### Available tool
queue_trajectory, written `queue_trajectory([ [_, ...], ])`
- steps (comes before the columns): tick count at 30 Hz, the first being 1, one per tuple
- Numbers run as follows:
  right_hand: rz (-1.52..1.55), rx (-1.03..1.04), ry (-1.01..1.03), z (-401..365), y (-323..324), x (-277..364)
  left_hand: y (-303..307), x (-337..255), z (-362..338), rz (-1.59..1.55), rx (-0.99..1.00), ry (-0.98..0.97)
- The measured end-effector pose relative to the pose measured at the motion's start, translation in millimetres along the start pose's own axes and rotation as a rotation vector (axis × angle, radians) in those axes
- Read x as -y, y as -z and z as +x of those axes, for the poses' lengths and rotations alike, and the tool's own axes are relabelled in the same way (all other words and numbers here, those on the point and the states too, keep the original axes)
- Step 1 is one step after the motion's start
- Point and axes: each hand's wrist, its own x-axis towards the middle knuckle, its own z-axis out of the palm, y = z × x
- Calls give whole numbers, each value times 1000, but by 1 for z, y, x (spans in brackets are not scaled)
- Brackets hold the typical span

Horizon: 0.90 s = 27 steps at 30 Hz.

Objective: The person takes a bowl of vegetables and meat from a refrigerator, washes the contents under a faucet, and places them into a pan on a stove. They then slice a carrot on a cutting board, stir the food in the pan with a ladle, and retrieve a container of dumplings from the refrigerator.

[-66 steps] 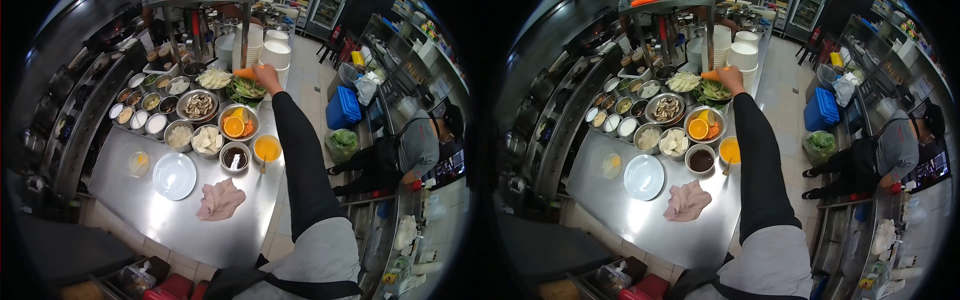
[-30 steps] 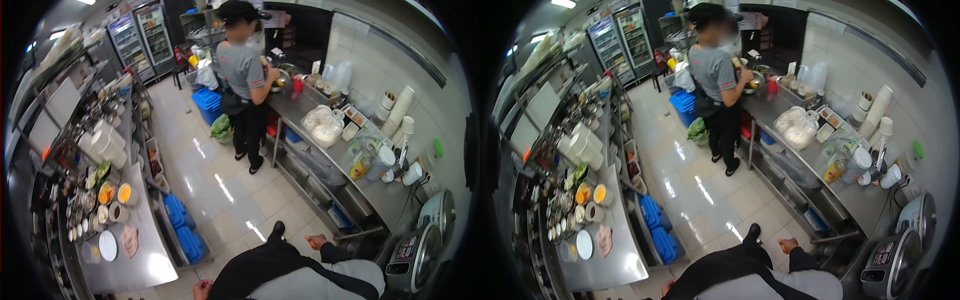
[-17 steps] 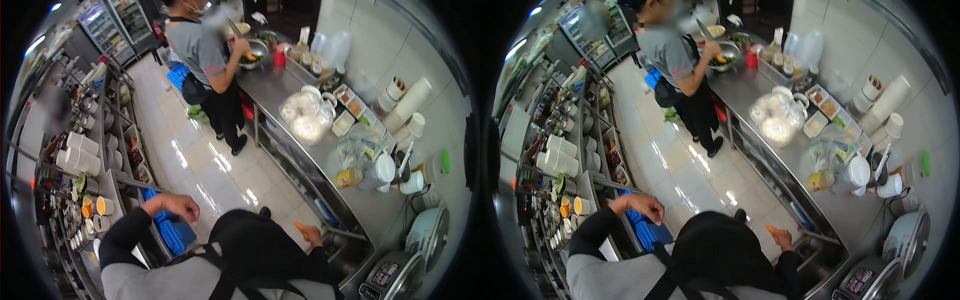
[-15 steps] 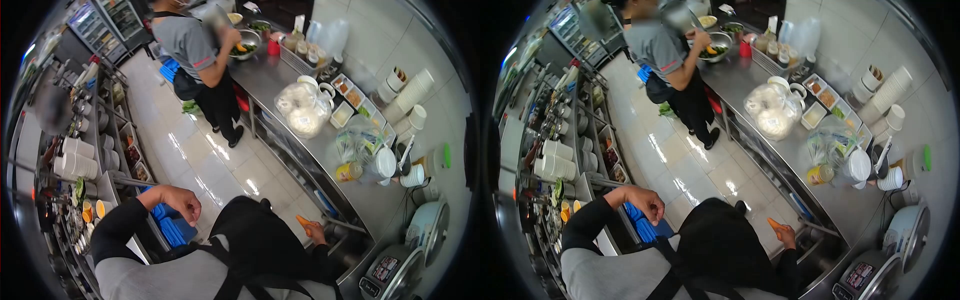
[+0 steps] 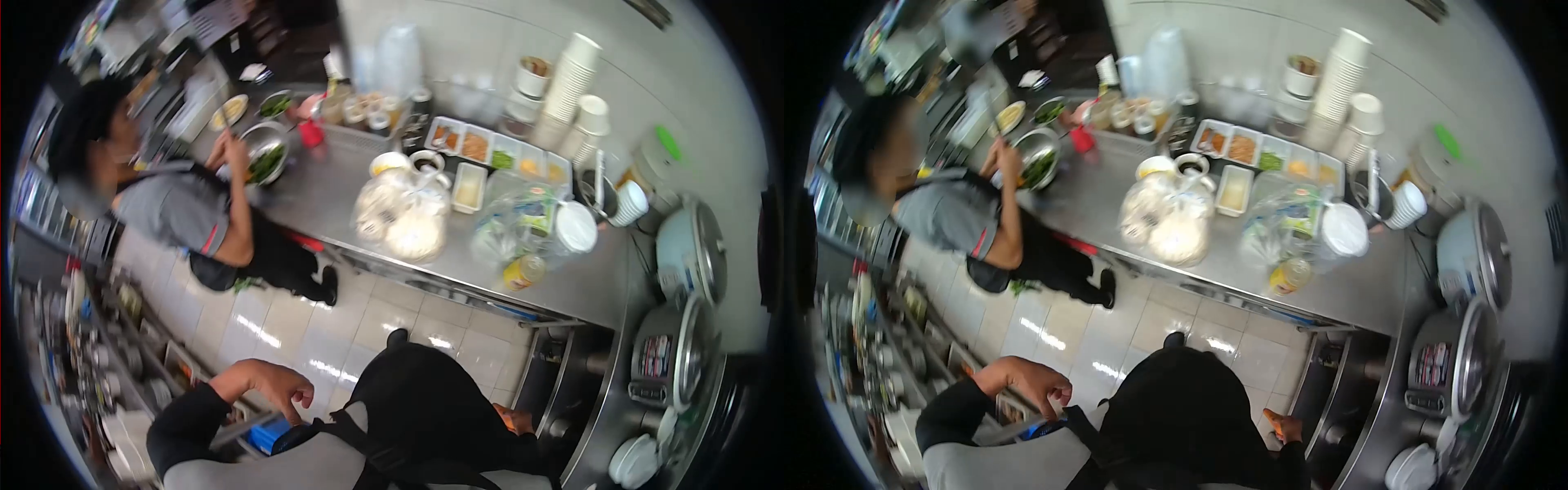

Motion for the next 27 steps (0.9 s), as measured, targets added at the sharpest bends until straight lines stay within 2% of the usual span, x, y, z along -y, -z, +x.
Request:
queue_trajectory([
  [1, 38, -39, -12, -8, -5, 8, 10, 12, 7, 62, 43, 24],
  [3, 403, -52, -273, -22, -11, 32, 26, 17, 19, 138, 110, 70],
  [4, 422, -69, -279, -31, -14, 42, 26, 21, 27, 142, 125, 40],
  [6, 295, -356, -280, -33, -21, 58, 38, -7, 25, 135, 104, 2],
  [7, 305, -358, -273, -25, -17, 49, 43, -14, 28, 145, 100, 6],
  [10, 246, -272, -209, -16, 8, 52, 42, -16, 58, -42, -78, -32],
  [12, 469, -178, -35, -25, 20, 76, 40, -8, 93, -288, -370, -40],
  [13, 127, -226, 358, 7, 24, 21, 34, -8, 112, -181, -560, 40],
  [14, 126, -206, 372, 15, 32, 11, 19, -6, 133, -73, -746, 129],
  [16, 297, -121, 165, 39, 48, 6, -22, 29, 197, -17, -854, 169],
  [17, -56, -6, 345, 36, 59, 10, -44, 35, 211, 40, -946, 202],
  [18, -423, 109, 545, 41, 78, 16, -62, 12, 218, -121, -863, 289],
  [19, -657, 489, 570, 71, 109, 13, -85, 9, 234, -159, -813, 299],
  [20, -803, 757, 506, 112, 117, -6, -112, 9, 253, -200, -762, 304],
  [21, -859, 796, 552, 133, 120, -33, -135, -3, 259, -228, -691, 315],
  [22, -926, 566, 669, 148, 119, -61, -156, -16, 264, -251, -614, 319],
  [23, -962, 327, 785, 167, 119, -64, -178, -29, 264, -308, -627, 286],
  [27, -868, 502, 452, 206, 142, -13, -247, -62, 265, -518, -785, 361],
])
